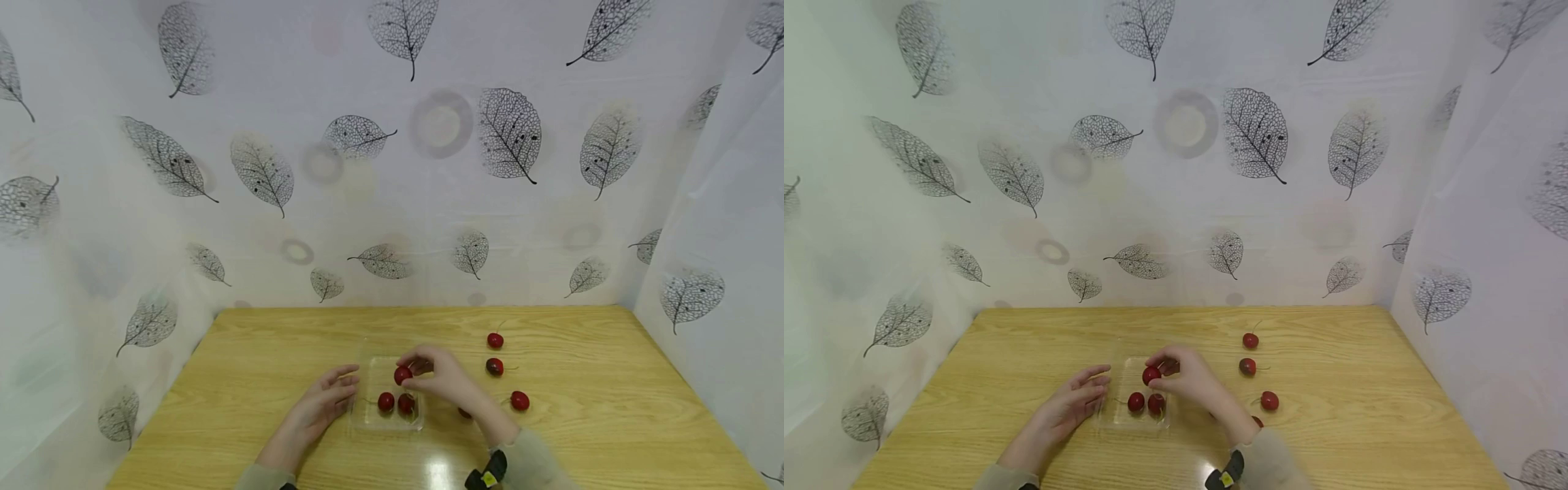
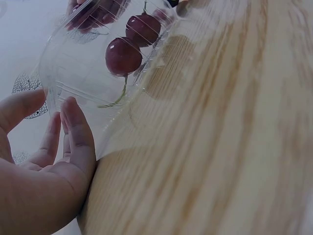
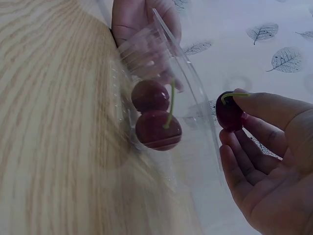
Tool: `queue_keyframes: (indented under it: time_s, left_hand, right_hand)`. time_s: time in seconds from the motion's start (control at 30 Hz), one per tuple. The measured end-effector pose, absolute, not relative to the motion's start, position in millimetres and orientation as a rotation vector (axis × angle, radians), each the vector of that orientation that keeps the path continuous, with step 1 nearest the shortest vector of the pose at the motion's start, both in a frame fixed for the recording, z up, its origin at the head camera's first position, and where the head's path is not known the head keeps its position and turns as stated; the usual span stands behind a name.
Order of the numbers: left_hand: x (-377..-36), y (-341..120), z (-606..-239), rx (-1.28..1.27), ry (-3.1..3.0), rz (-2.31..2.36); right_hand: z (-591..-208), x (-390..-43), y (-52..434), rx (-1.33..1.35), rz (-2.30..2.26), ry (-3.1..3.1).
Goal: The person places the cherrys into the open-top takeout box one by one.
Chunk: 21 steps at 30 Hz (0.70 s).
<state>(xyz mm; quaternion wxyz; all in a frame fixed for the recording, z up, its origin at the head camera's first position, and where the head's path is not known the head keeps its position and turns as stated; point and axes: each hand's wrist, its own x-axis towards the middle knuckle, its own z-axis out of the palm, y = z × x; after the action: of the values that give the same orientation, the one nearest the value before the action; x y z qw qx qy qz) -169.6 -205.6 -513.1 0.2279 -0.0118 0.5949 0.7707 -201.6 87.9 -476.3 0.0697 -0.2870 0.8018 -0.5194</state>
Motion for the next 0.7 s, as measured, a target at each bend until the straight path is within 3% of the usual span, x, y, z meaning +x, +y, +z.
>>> queue_keyframes:
  time_s: [0.7]
  left_hand:
    - [-168.7, -204.9, -512.0, -0.029, 1.634, 2.123]
  right_hand:
    - [-484.1, -194.8, 77.1, -0.93, -1.426, 2.523]
